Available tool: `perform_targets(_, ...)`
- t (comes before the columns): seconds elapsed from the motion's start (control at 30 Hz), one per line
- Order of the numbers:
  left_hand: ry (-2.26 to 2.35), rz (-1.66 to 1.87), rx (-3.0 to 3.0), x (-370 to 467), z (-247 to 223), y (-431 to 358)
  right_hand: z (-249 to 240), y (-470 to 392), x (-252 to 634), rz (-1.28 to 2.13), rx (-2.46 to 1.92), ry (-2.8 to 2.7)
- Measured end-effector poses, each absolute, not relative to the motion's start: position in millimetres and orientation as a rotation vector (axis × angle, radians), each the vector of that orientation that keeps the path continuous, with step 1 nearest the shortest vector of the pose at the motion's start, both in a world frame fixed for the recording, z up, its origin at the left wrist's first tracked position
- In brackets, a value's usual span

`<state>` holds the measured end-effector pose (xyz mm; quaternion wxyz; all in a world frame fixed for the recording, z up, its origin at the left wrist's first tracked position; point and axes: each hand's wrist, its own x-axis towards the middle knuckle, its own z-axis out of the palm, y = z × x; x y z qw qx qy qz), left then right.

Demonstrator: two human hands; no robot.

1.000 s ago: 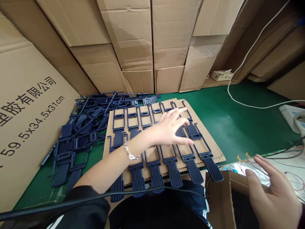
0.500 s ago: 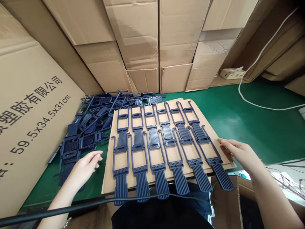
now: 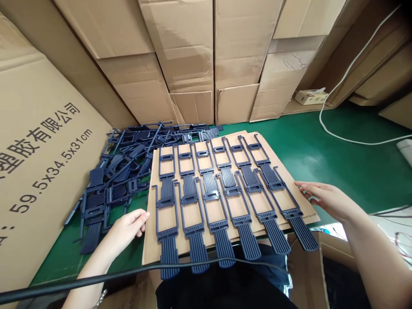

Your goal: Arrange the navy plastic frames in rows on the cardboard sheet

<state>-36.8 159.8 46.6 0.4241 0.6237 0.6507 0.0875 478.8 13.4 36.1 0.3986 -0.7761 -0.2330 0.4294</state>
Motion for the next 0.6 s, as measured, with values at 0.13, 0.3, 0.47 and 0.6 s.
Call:
perform_targets(0.13,1.562,0.193,1.641,-44,39,161,43,15,476,1.095,-1.941,-0.544)
perform_targets(0.3,1.515,0.208,1.546,-50,36,153,45,17,476,1.126,-1.926,-0.469)
perform_targets(0.47,1.449,0.145,1.463,-50,43,140,42,15,481,1.145,-1.950,-0.423)
perform_targets(0.6,1.434,0.090,1.570,-48,45,135,44,12,480,1.158,-1.964,-0.417)
